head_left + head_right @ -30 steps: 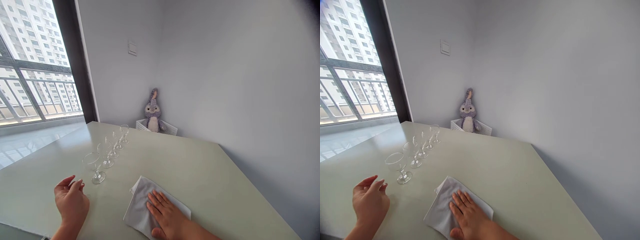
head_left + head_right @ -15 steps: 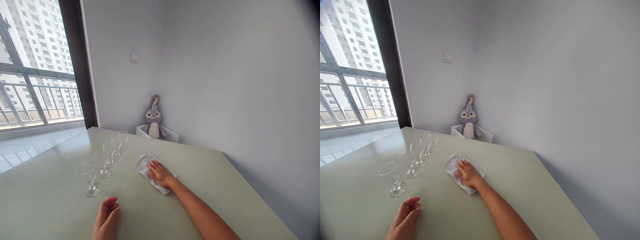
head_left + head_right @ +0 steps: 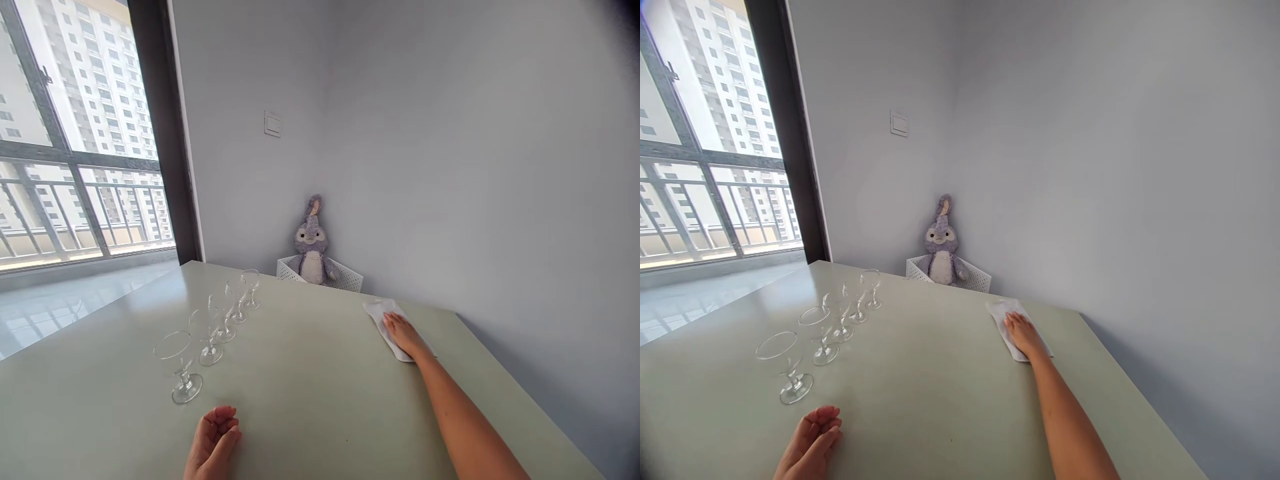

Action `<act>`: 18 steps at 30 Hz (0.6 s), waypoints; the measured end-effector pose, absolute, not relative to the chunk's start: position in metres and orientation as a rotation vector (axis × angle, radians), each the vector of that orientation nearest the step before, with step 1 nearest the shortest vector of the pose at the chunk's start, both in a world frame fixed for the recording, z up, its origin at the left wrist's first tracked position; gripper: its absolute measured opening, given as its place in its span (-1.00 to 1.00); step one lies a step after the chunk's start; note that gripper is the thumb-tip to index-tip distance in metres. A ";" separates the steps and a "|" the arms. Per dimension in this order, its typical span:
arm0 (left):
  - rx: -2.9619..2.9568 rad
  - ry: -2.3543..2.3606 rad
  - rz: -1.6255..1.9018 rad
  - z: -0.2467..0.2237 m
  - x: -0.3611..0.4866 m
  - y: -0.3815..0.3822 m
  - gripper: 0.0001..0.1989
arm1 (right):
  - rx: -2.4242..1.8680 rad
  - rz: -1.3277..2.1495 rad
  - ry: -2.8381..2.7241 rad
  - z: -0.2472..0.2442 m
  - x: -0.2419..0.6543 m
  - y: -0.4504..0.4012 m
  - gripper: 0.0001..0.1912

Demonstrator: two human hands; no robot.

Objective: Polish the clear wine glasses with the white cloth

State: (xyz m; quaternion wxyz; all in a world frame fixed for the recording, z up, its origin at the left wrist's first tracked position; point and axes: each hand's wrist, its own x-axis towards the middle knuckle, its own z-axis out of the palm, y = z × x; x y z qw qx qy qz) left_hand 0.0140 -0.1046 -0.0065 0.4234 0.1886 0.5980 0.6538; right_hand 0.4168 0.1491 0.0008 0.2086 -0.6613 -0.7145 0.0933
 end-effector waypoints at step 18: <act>0.535 1.413 1.541 0.012 0.025 -0.116 -0.76 | -2.004 -0.059 -2.043 -0.064 0.566 -0.088 -0.39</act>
